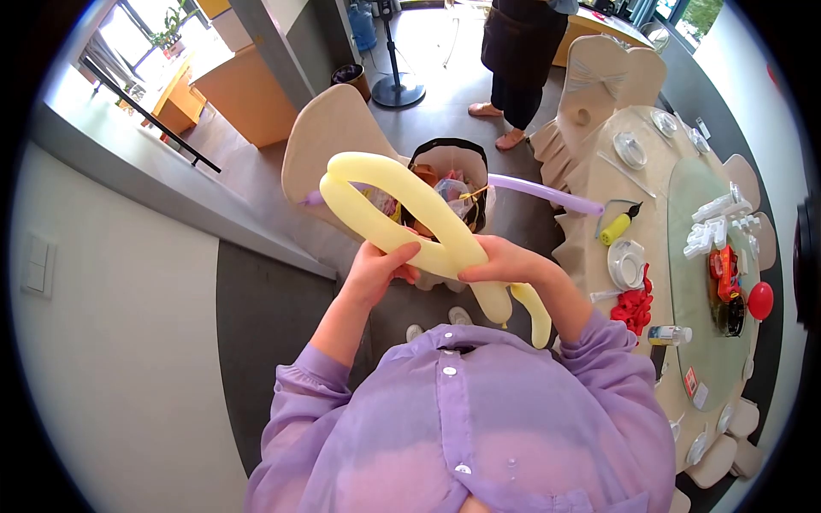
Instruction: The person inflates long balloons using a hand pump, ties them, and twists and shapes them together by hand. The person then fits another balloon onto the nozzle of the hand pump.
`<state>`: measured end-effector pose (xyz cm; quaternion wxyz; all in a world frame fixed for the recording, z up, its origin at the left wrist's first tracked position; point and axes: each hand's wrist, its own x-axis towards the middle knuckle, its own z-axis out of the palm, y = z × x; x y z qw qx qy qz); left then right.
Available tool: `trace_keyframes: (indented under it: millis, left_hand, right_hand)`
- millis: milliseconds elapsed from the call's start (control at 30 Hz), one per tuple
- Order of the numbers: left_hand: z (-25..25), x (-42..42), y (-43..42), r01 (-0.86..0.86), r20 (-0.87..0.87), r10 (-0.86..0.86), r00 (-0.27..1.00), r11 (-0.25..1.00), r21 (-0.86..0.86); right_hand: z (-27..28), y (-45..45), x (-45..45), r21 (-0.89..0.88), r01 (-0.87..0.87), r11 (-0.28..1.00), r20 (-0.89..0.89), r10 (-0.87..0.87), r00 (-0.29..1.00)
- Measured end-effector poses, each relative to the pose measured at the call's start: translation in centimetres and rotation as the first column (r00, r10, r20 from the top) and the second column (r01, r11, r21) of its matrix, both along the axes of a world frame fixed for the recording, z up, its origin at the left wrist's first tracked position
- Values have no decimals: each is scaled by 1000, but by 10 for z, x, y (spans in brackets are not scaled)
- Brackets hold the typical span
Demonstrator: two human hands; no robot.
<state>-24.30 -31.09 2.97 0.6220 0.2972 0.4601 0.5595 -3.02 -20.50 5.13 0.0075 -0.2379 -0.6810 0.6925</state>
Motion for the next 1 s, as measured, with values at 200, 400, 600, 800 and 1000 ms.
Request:
trace_keyframes:
  millis: [200,400,600,800,1000]
  left_hand:
    - [-5,4,-5,44,-342,-9,939,994,96]
    - [-38,13,-9,303,-858,239,455,864,402]
    - [-47,33,-8,301,-937,326,125,887,349]
    - [-32,39,15,-106,-25,110,994,987,117]
    - [-11,72,47,-181,-7,185,983,967,177]
  right_hand:
    - [-24,5,4,-427,76,901,49,-60,997]
    - [-22,1,9,-582,190,790,214,-77,974]
    - [-37,2,15,-662,198,723,223,-62,973]
    - [-31,0,22,-440,241,865,-3,-269,963]
    - [-29,3,1,-316,387,866,-167,-452,876]
